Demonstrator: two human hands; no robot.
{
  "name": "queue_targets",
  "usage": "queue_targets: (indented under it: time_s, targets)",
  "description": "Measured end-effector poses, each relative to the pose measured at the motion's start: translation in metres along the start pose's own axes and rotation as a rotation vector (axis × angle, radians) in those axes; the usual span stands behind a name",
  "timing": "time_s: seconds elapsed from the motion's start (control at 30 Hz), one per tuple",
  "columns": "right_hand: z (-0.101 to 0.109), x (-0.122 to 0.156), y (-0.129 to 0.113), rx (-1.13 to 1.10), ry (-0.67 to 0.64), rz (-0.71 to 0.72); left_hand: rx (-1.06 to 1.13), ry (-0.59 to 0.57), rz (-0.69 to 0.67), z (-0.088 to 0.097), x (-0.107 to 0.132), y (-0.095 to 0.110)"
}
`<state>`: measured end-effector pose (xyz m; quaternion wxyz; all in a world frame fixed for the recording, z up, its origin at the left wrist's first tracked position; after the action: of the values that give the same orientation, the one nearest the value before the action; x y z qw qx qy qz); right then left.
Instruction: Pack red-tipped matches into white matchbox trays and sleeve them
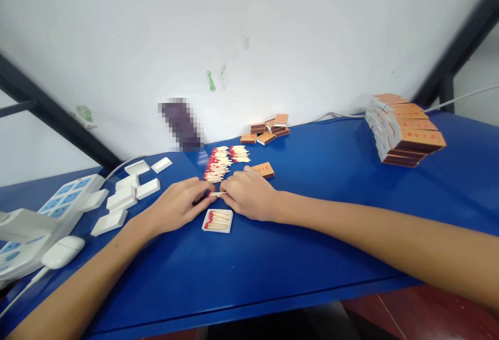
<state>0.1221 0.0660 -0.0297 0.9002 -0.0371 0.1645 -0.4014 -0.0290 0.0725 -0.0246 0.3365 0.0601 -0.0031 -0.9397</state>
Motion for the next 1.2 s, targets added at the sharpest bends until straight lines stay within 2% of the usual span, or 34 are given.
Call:
queue_targets:
  time_s: [0.23, 0.47, 0.7, 1.0, 1.17, 1.2]
  targets:
    - [0.004, -0.004, 0.000, 0.120, -0.116, 0.021, -0.142, 0.017, -0.031, -0.002, -0.005, 0.011]
    - [0.007, -0.007, 0.001, 0.106, -0.167, 0.028, -0.244, -0.019, -0.076, -0.006, -0.006, 0.014]
    - [0.007, -0.007, 0.003, -0.016, -0.201, 0.019, -0.204, -0.079, -0.034, -0.007, -0.006, 0.012]
    - [0.001, -0.007, 0.003, 0.012, -0.227, 0.046, -0.109, -0.130, 0.010, -0.005, -0.007, 0.015]
    - [0.024, -0.010, 0.004, -0.054, -0.209, -0.041, -0.025, -0.110, 0.024, 0.009, -0.004, 0.016]
    - [0.029, -0.010, 0.002, -0.098, -0.241, -0.043, 0.019, -0.115, 0.026, 0.013, -0.003, 0.017]
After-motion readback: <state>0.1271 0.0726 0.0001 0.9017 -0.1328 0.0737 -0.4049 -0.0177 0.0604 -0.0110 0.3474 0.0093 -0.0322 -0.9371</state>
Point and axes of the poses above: each hand's wrist, its own x-axis away from the middle knuckle, its own z-axis out of the back of the hand, y = z × x, the point moved 5 cm from there along -x, towards the middle knuckle, and after that the axes turned 3 degrees about -z, right-handed, at the moved point
